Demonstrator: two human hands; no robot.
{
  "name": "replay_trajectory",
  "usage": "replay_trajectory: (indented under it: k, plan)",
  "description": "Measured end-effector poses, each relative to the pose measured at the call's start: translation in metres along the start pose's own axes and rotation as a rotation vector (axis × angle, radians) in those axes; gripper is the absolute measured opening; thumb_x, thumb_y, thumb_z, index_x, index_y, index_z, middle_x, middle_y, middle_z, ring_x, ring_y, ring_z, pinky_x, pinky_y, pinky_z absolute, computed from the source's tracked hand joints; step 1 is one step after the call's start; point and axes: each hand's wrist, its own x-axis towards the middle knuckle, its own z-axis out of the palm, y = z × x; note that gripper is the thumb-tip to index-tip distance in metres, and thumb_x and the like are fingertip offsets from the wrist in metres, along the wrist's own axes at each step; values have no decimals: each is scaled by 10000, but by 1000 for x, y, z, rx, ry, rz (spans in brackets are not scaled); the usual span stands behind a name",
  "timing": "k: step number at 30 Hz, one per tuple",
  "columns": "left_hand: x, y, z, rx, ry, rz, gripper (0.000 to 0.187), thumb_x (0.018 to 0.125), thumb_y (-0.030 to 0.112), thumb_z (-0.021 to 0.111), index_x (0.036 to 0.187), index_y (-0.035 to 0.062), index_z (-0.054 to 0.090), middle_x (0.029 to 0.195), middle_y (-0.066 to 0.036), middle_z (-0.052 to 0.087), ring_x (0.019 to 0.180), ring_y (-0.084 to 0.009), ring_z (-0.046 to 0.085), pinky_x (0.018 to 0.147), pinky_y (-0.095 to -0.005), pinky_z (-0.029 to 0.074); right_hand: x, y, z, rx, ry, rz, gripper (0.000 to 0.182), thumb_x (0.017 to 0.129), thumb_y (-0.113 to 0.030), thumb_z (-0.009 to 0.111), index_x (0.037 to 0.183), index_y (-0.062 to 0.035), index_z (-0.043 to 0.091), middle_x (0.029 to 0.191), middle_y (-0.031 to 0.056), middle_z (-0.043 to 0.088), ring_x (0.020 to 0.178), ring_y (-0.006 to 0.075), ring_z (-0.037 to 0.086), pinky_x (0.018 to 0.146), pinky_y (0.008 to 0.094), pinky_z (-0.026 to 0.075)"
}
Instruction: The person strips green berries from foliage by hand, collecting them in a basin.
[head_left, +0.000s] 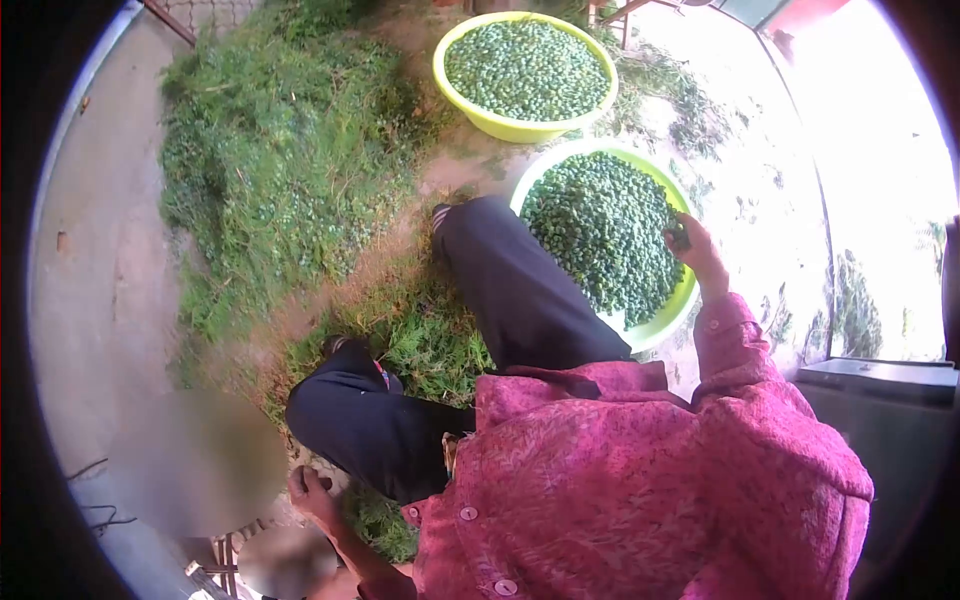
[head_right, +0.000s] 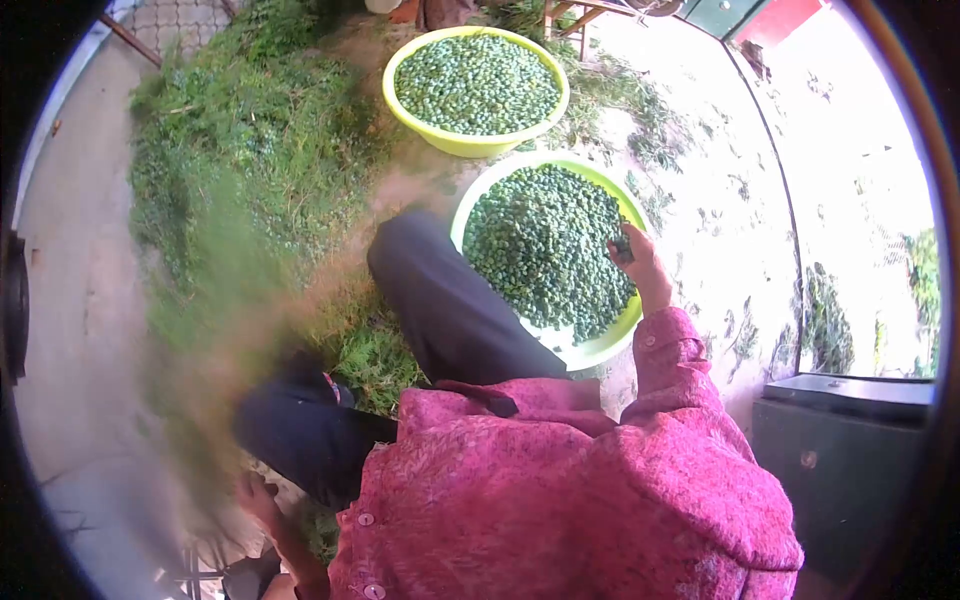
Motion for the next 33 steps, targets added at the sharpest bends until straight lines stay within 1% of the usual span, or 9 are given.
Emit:
replay_trajectory:
  k: [2, 5, 6, 10, 13, 15, 16, 19, 33]
  plan:
    - [-12, -5, -4, -18, 19, 3, 202, 803, 120, 531, 925, -37, 568, 686, -62, 557, 528, -117, 499, 488, -258, 411, -11, 7, -16, 51, 21, 13, 225, 820, -168, 574, 1011, -83, 491, 873, 133, 529, 704, 251, 541, 536, 348, 491]
    - [-24, -5, -14, -9, 17, 26, 173, 807, 117, 523, 887, -30, 566, 647, -49, 537, 520, -118, 495, 482, -259, 406, -47, 3, -30, -382, -80, -191, 756, 655, 155, 595, 1317, -100, 330, 1273, 83, 373, 966, 252, 481, 733, 401, 513]
    - [-28, 0, -16, -3, 36, 40, 173, 807, 117, 523, 887, -30, 566, 647, -49, 537, 520, -118, 495, 482, -259, 406, -40, 10, -47, -439, -183, -276, 709, 706, 64, 609, 1323, -135, 324, 1338, 78, 308, 1034, 290, 454, 734, 443, 500]
    - [-41, 17, -34, 15, 62, 132, 200, 783, 94, 526, 901, -58, 578, 665, -71, 552, 494, -130, 504, 472, -270, 432, -39, 14, -43, -129, -88, 35, 648, 792, -345, 596, 1333, -144, 302, 1362, 114, 248, 1136, 301, 368, 834, 552, 388]
    - [-55, 34, -41, 27, 106, 123, 200, 790, 104, 535, 909, -48, 587, 654, -67, 557, 505, -122, 509, 488, -264, 431, -3, 46, -54, -62, -10, 154, 716, 766, -430, 613, 1333, -130, 294, 1390, 142, 212, 1211, 343, 277, 894, 550, 298]
    - [-60, 35, -41, -74, 176, 115, 217, 800, 126, 544, 935, -38, 588, 621, -58, 554, 516, -114, 514, 495, -254, 423, -5, 63, -61, -43, 29, 169, 657, 768, -423, 615, 1276, -92, 361, 1289, 129, 338, 1133, 276, 360, 896, 513, 304]
    - [-59, 32, -45, -70, 186, 123, 217, 800, 126, 544, 935, -38, 588, 621, -58, 554, 516, -114, 514, 495, -254, 423, -3, 73, -66, -15, 27, 175, 514, 785, -394, 606, 1157, -74, 454, 1071, 100, 468, 957, 237, 453, 817, 475, 378]
    - [-61, 26, -50, -50, 130, 48, 236, 798, 123, 553, 969, -38, 573, 636, -58, 560, 524, -110, 515, 486, -254, 418, -5, 98, -74, 41, -37, 200, 299, 794, -343, 609, 901, -77, 520, 771, 56, 511, 690, 191, 502, 582, 341, 458]
    - [-84, 0, -33, -246, 67, -56, 149, 797, 110, 571, 869, -20, 572, 690, -18, 536, 536, -88, 488, 479, -227, 415, -68, 115, 14, -61, -336, 276, 155, 841, -221, 554, 839, -66, 536, 713, 73, 562, 616, 191, 556, 566, 299, 489]
